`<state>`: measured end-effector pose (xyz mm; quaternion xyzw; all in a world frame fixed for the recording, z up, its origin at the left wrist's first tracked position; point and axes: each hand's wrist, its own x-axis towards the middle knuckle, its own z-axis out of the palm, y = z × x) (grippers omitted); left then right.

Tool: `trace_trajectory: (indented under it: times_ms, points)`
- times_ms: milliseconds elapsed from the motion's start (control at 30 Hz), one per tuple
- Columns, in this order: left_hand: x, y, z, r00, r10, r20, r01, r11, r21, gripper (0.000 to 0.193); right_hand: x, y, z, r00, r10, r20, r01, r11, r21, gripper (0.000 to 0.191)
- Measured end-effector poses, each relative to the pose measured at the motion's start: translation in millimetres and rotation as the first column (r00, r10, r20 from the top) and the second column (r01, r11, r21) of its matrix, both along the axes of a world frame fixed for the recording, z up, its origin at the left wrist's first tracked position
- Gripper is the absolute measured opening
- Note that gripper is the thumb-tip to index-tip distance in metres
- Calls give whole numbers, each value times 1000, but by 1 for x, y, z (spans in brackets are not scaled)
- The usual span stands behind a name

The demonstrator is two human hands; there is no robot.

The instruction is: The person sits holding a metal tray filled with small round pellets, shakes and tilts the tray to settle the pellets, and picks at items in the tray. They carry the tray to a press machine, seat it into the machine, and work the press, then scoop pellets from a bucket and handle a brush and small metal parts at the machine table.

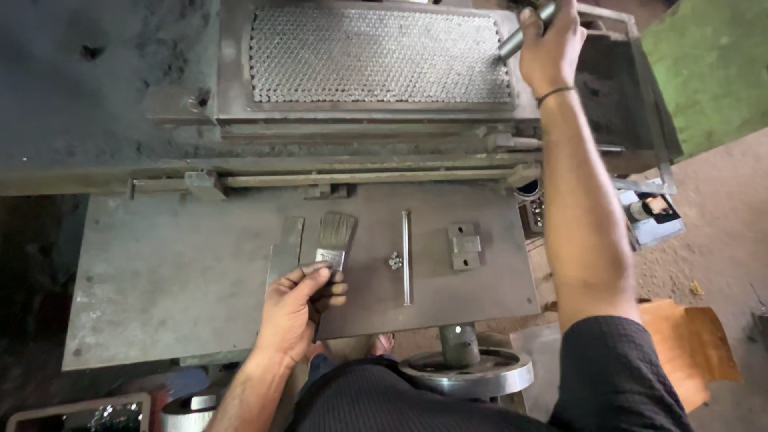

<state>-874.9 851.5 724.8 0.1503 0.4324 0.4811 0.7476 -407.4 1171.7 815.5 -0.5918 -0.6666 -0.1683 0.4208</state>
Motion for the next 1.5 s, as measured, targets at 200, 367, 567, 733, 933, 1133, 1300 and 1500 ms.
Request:
trace_trajectory:
  times_ms: [200, 367, 567, 733, 933, 1133, 1300, 1500]
  points:
    - [-2, 0, 1, 999, 50, 14, -50, 999, 15, 17, -2, -1, 3, 832, 11, -555, 114, 975, 190, 48]
    - [2, 0, 3, 999, 17, -27, -17, 1000, -14, 18, 0, -4, 2, 966, 28, -255, -25, 1000, 14, 38]
    - [8, -1, 6, 997, -6, -71, 4, 1000, -20, 21, 7, -2, -4, 979, 33, -201, -13, 995, 101, 54]
    - [7, 1, 7, 997, -7, -79, 6, 1000, -10, 21, 10, 1, -3, 950, 52, -307, -54, 999, 1, 45]
    - [9, 1, 5, 998, -1, -64, 0, 1000, -24, 19, 14, 7, -19, 990, -8, -142, -11, 991, -132, 60]
    - [8, 2, 3, 999, 31, -17, -31, 999, -22, 18, 38, 28, -23, 971, 84, -226, -9, 950, 313, 57]
    - [10, 0, 3, 999, 10, -36, -10, 1000, -9, 18, 33, 20, -28, 991, 13, -135, -16, 1000, -22, 62]
    - [10, -1, 4, 998, 21, -59, -21, 1000, -4, 17, 19, 9, -17, 965, 105, -241, -49, 973, 226, 63]
